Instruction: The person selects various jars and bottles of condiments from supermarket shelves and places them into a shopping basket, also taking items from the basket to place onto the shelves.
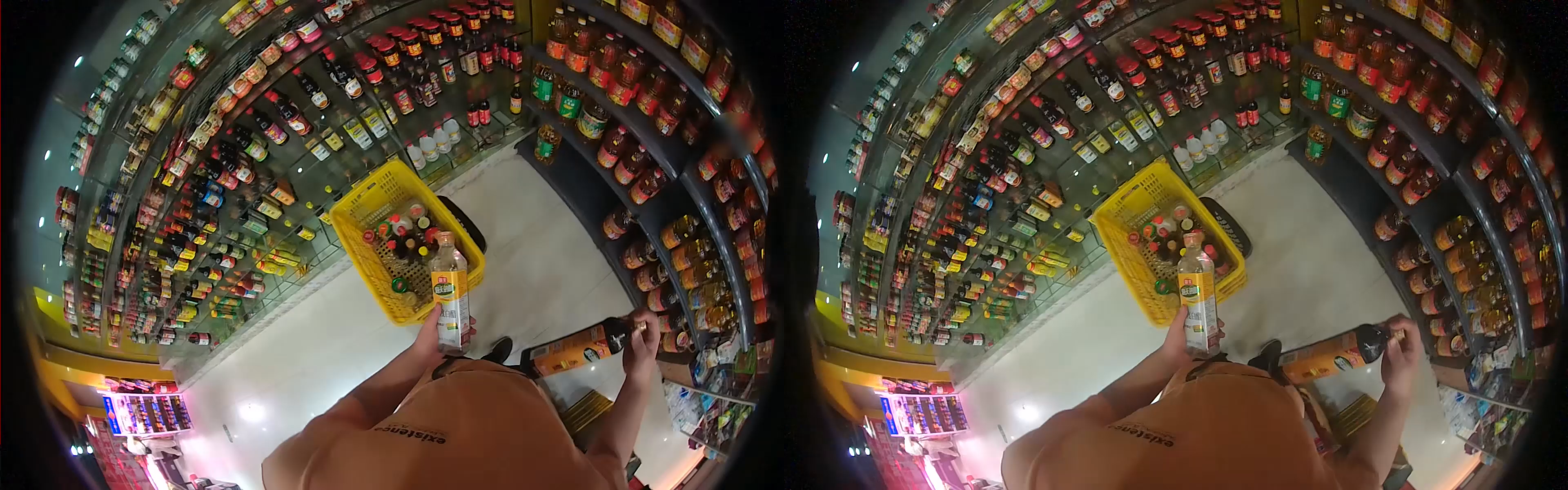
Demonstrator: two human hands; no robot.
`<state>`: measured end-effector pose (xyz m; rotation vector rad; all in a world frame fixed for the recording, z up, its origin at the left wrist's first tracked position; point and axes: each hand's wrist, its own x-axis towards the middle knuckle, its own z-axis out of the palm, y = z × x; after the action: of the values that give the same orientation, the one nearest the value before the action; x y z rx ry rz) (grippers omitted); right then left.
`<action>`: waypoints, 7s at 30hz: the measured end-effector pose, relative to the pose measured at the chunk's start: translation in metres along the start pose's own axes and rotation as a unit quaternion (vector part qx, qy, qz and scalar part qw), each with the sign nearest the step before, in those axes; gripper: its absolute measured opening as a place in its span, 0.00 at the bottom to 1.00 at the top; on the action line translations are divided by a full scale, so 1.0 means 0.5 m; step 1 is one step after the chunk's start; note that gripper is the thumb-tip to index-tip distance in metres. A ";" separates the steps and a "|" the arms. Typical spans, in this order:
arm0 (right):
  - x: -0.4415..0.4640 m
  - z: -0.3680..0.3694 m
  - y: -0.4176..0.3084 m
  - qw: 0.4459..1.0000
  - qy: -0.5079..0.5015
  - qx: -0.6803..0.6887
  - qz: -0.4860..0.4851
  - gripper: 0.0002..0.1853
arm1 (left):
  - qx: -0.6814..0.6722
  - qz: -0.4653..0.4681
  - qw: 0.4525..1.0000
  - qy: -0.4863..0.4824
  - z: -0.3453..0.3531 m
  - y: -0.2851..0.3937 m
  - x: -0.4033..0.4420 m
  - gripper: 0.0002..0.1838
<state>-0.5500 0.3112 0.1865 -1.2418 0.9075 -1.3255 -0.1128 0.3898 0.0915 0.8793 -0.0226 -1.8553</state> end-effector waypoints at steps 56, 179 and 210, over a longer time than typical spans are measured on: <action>1.419 -0.342 0.772 0.884 -0.230 -0.290 0.284 0.13 | -0.047 0.433 0.846 0.307 0.368 0.541 0.956 0.21; 1.756 0.327 1.055 0.549 -0.589 -0.586 0.091 0.24 | 0.519 0.107 0.469 0.707 -0.199 0.743 0.626 0.13; 1.828 0.406 0.490 0.779 -0.587 -0.056 0.215 0.32 | 0.700 0.390 0.441 0.403 0.690 1.007 1.245 0.18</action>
<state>-0.2170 -0.5965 0.1445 -1.4966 0.2859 0.0173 -0.0335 -0.4722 0.1955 2.2345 -1.2879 0.0414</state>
